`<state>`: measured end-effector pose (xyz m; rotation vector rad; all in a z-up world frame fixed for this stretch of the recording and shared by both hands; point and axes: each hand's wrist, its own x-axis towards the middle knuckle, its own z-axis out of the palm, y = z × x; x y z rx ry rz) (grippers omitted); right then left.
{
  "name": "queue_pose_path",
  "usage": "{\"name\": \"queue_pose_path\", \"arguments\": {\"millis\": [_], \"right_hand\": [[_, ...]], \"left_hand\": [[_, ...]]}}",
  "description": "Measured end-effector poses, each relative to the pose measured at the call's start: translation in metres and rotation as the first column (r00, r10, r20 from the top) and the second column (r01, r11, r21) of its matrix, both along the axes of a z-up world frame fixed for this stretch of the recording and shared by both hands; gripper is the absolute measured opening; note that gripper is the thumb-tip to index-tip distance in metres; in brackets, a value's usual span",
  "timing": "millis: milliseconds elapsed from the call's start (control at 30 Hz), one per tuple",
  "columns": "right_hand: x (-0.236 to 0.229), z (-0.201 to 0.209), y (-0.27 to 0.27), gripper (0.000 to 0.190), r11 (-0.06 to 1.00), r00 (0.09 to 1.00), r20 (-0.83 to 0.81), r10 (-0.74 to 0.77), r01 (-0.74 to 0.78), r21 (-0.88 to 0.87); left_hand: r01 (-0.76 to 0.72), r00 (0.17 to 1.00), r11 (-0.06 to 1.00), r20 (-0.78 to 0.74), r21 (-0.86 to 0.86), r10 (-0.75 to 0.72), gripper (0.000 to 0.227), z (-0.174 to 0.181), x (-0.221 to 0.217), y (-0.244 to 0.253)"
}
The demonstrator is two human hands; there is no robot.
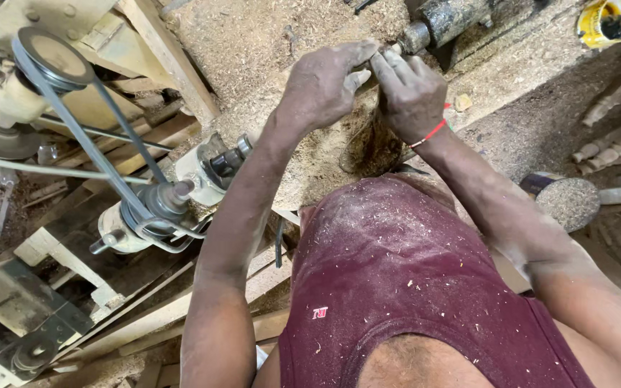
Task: The person holds a piece of sandpaper and rubs it against a rotating wooden spindle on a lathe, smoothing the surface and details of the wood.
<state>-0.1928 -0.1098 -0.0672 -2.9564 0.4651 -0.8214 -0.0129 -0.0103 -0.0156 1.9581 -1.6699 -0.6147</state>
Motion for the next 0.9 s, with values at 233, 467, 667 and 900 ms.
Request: {"name": "queue_pose_path", "arguments": {"millis": [233, 467, 667, 900], "right_hand": [[-0.011, -0.011, 0.001, 0.036, 0.991, 0.984, -0.148, 0.096, -0.08, 0.109], [-0.011, -0.011, 0.004, 0.034, 0.983, 0.983, -0.155, 0.102, -0.076, 0.166], [-0.011, 0.0, 0.002, 0.039, 0.983, 0.993, -0.081, 0.09, -0.076, 0.165], [-0.015, -0.012, -0.005, 0.028, 0.982, 0.986, -0.155, 0.065, -0.035, 0.187]], "left_hand": [[-0.025, 0.999, 0.983, 0.036, 0.184, 0.018, 0.041, -0.008, -0.007, -0.004], [-0.026, 1.0, 0.996, 0.015, 0.086, 0.025, 0.039, -0.023, -0.013, -0.017], [-0.007, 0.999, 0.981, -0.031, 0.193, 0.013, 0.041, -0.015, -0.009, -0.041], [-0.036, 0.981, 0.981, -0.179, 0.189, 0.07, 0.033, -0.003, -0.009, -0.055]]}}
